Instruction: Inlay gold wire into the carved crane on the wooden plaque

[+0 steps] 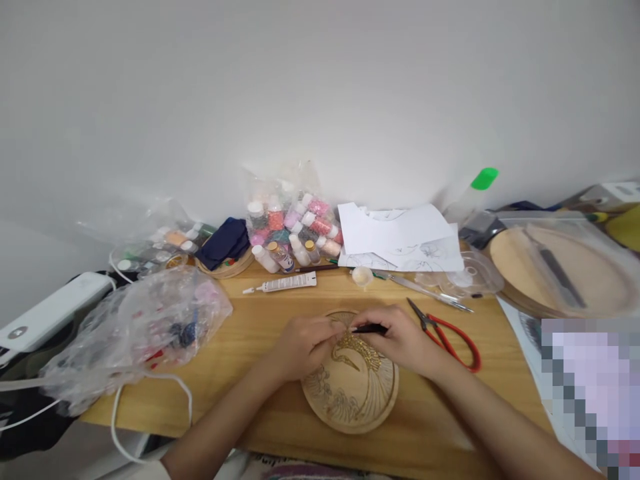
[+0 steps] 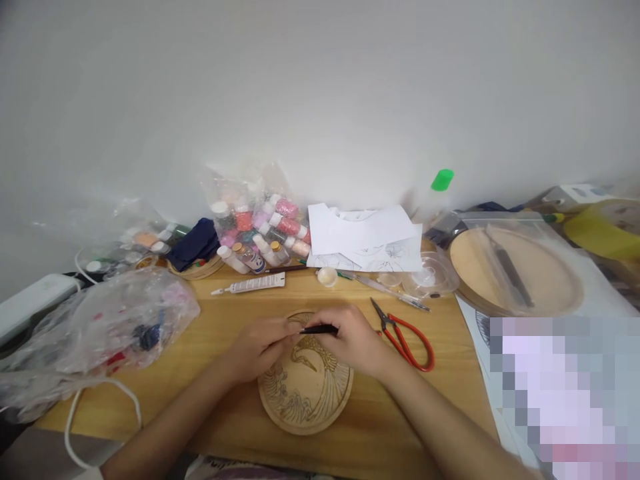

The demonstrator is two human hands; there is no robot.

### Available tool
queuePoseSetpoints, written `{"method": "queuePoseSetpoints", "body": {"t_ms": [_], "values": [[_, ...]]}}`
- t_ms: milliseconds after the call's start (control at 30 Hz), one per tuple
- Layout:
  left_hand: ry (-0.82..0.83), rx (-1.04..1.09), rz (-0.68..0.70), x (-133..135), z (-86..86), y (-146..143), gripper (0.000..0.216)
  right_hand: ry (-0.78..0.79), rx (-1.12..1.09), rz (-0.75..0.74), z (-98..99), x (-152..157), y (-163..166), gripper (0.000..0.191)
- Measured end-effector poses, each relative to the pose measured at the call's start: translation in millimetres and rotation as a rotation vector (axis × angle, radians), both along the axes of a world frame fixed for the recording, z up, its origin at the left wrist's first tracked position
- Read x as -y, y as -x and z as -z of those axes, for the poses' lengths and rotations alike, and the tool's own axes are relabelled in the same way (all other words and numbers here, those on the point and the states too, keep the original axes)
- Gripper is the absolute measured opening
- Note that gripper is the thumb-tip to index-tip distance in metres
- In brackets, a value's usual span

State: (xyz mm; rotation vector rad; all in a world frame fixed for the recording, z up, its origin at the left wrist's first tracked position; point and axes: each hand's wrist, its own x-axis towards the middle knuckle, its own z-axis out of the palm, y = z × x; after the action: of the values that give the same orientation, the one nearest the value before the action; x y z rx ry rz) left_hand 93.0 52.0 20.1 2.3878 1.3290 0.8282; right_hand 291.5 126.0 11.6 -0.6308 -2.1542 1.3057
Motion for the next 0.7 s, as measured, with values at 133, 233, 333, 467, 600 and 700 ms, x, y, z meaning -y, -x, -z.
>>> {"method": "queuePoseSetpoints", "body": {"t_ms": [133,233,333,467,600,700], "values": [[0.22,0.012,-0.029,-0.1,-11.7,1.2,0.029,-0.013,0.005,-0.002,-3.1,2.5,-0.5,0.031],[0.355,0.059,-0.05,-1.4,-16.0,-2.8,0.029,-0.06,0.063,0.023,-1.7,3.5,-2.2,0.029],[0.451,0.156,-0.066,-3.9,-18.0,-10.2,0.03,-0.111,0.128,0.058,1.1,2.6,-3.9,0.028],[0.523,0.218,-0.154,-6.8,-21.4,-18.7,0.03,-0.166,0.148,0.106,1.5,1.5,-3.7,0.026],[0.559,0.186,-0.195,-5.3,-27.0,-21.2,0.028,-0.167,0.15,0.123,-0.6,2.3,-3.4,0.024],[0.498,0.153,-0.224,-1.3,-29.3,-21.9,0.03,-0.159,0.135,0.159,-1.3,1.1,-4.5,0.021]]}}
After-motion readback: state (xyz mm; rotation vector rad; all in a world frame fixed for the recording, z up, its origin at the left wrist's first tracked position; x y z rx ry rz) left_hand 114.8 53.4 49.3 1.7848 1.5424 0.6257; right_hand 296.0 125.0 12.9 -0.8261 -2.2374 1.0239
